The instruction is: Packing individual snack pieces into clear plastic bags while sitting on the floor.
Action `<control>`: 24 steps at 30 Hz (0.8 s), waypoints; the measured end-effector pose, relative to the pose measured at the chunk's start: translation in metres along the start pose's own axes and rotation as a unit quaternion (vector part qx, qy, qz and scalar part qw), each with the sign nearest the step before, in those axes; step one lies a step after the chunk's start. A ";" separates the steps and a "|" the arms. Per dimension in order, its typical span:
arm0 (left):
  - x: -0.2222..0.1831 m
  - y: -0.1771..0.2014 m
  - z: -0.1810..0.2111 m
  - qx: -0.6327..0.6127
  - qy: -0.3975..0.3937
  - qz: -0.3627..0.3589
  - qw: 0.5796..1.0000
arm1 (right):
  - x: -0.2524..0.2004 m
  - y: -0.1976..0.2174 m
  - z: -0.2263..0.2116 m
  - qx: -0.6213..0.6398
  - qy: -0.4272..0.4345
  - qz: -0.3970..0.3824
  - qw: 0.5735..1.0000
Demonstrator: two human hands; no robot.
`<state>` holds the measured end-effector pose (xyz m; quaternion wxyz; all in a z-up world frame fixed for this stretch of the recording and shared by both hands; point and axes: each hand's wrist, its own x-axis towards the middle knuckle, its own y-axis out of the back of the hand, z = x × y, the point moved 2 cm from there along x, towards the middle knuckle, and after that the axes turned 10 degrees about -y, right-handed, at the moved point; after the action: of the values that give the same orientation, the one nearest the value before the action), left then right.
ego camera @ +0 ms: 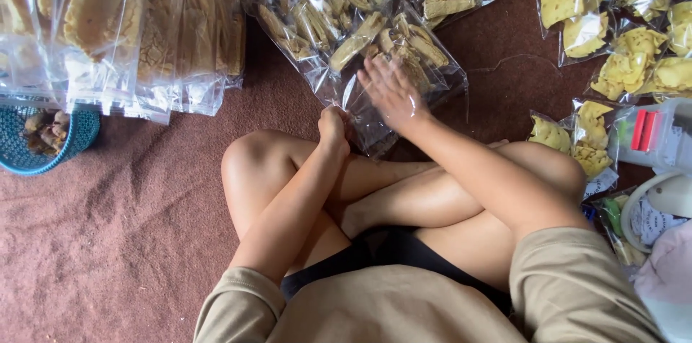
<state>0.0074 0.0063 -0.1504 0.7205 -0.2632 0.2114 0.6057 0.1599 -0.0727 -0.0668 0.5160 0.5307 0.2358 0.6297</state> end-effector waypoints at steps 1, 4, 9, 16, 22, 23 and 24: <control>0.007 0.003 -0.001 0.001 -0.001 -0.004 1.000 | -0.012 0.009 -0.010 -0.003 -0.003 0.000 1.000; 0.017 -0.002 0.001 0.013 0.009 0.002 1.000 | -0.038 0.048 -0.023 0.086 0.005 -0.037 0.996; -0.009 -0.002 0.026 0.033 -0.006 0.012 0.999 | -0.085 0.048 -0.025 0.247 0.001 -0.319 0.915; -0.030 -0.002 0.044 -0.018 -0.024 0.006 1.000 | 0.011 0.129 0.071 0.394 -0.093 -0.606 0.685; -0.035 -0.003 0.050 -0.013 -0.022 -0.004 1.000 | 0.045 0.084 0.140 0.516 -0.234 -0.479 0.670; -0.042 -0.006 0.056 -0.009 -0.019 -0.006 1.000 | 0.045 0.075 0.152 0.524 -0.282 -0.406 0.694; -0.050 -0.009 0.063 -0.006 -0.016 -0.008 1.000 | 0.043 0.066 0.166 0.527 -0.328 -0.329 0.712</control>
<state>0.0071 0.0071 -0.0699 0.7270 -0.2595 0.1939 0.6054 0.2890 -0.0987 0.0613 0.3719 0.7787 0.5049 -0.0198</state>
